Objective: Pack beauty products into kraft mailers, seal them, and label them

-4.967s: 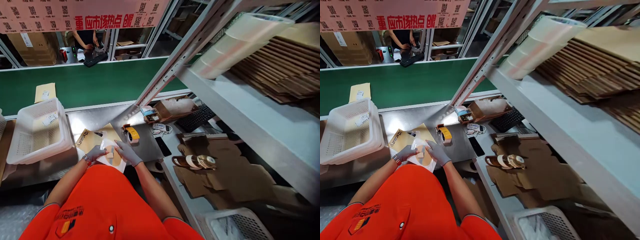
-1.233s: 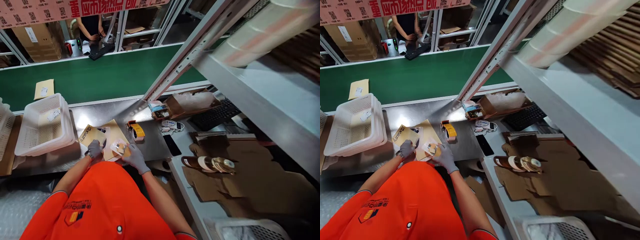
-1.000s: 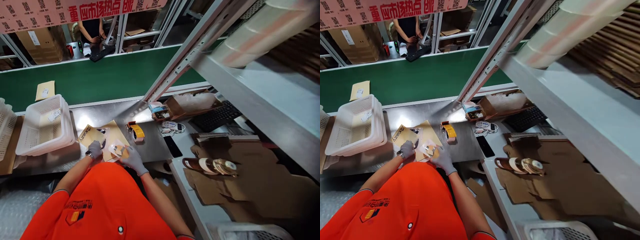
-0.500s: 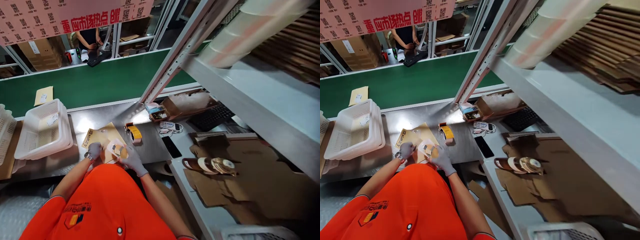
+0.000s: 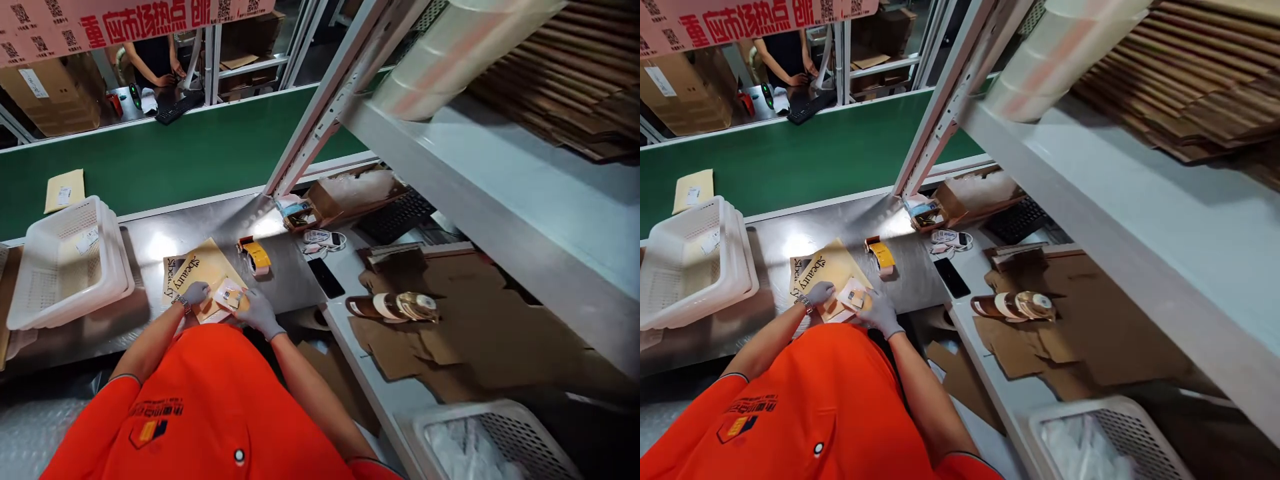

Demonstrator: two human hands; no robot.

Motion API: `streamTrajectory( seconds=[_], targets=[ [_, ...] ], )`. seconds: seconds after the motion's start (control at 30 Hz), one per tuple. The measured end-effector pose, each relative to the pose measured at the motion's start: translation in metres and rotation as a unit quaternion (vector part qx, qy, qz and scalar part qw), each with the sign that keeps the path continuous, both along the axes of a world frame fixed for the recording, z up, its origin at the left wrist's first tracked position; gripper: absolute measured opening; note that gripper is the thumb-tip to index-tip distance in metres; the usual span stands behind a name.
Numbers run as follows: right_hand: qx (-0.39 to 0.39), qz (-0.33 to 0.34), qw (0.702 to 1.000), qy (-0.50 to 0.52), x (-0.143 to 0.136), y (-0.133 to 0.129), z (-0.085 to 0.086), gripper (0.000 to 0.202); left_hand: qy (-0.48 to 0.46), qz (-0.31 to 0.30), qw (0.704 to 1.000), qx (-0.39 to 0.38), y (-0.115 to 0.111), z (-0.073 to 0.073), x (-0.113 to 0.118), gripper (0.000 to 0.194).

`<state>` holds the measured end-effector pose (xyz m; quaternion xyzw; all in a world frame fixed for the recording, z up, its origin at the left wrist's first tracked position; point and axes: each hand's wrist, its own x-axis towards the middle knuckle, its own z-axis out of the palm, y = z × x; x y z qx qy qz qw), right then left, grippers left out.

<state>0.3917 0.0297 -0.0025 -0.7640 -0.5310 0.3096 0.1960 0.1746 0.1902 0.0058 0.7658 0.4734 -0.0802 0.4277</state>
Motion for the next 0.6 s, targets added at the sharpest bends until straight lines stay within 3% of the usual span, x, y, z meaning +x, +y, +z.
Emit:
streamTrajectory(
  seconds=[0.23, 0.6],
  targets=[
    [0.007, -0.009, 1.000, 0.000, 0.008, -0.016, 0.003, 0.080, -0.004, -0.010, 0.998, -0.062, 0.010, -0.003, -0.004, 0.014],
    [0.062, 0.004, 0.997, 0.050, 0.009, -0.021, 0.005, 0.089, 0.031, 0.014, 0.999, 0.024, -0.028, -0.015, 0.006, 0.008]
  ],
)
